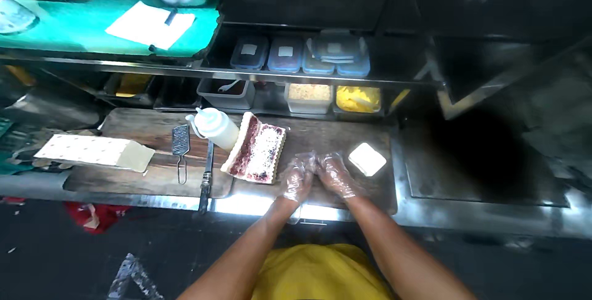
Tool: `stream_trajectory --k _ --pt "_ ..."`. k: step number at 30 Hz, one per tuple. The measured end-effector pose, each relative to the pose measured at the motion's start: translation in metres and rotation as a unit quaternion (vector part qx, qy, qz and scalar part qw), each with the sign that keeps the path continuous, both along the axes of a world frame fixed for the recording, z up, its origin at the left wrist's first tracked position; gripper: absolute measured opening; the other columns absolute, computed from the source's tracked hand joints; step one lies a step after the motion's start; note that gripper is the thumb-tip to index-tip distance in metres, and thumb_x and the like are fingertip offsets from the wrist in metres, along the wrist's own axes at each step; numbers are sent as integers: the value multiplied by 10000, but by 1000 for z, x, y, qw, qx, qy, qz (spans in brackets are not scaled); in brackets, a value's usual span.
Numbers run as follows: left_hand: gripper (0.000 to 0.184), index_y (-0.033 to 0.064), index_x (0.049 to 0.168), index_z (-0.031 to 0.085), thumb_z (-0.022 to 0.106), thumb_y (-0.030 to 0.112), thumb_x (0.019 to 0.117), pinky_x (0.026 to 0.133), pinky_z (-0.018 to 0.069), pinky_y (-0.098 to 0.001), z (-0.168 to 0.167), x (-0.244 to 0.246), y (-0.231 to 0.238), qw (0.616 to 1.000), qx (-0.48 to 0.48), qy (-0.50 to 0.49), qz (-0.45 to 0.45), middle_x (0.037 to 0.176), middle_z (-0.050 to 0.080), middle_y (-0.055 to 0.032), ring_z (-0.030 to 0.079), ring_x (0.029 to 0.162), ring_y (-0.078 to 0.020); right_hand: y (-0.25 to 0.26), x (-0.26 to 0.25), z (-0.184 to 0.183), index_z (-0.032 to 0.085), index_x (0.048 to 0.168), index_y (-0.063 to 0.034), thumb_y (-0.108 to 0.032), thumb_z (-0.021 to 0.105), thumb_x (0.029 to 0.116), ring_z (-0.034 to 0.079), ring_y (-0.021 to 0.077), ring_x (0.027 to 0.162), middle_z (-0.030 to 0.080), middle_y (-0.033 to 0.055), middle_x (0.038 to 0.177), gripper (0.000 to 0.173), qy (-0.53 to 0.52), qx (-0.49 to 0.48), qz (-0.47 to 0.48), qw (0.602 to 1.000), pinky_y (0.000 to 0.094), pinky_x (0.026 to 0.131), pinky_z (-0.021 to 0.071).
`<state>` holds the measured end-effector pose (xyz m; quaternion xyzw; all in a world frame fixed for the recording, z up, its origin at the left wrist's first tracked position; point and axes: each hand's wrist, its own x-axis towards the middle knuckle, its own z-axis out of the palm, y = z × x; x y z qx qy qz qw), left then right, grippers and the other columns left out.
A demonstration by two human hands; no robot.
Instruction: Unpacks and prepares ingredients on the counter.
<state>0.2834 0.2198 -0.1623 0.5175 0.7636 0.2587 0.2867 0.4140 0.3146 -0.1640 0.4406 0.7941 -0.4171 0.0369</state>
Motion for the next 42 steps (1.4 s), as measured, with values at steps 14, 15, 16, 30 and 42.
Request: stream_trajectory --k 14,15,16,30,42 --pt "226 95 1148 721 635 228 987 1058 494 -504 7 -41 32 987 -106 41 -110 1214 686 -134 633 1196 -289 5 9 -9 696 1292 -117 -260 599 1033 638 210 1207 688 105 1277 310 97 -58 -36 993 451 1080 494" --pt "171 102 1089 725 647 212 982 1018 522 -486 1 -45 23 994 -53 22 -94 1143 701 -113 659 1121 -264 6 10 -12 707 1274 -134 -270 600 1028 636 196 1205 690 87 1276 301 100 -47 -39 993 445 1078 498" --pt "133 97 1046 728 664 193 981 979 542 -476 -4 -46 13 997 -10 0 -75 1087 707 -103 674 1055 -248 7 10 -14 710 1266 -147 -301 608 1022 642 188 1187 693 73 1262 307 95 -43 -46 993 442 1067 507" --pt "128 44 1051 632 666 154 994 913 548 -514 -25 -18 -6 978 -23 -184 99 1066 700 -133 676 998 -266 -11 -1 -19 772 1168 -204 -252 641 993 667 186 1159 741 36 1181 224 98 71 -48 991 450 1068 507" --pt "186 93 1213 578 593 179 1048 856 622 -455 -27 -10 -7 914 -18 -339 221 1163 712 -80 722 973 -215 -18 -8 -26 780 1041 -188 -388 652 981 691 136 1027 750 -3 1045 245 99 49 -88 990 435 982 553"
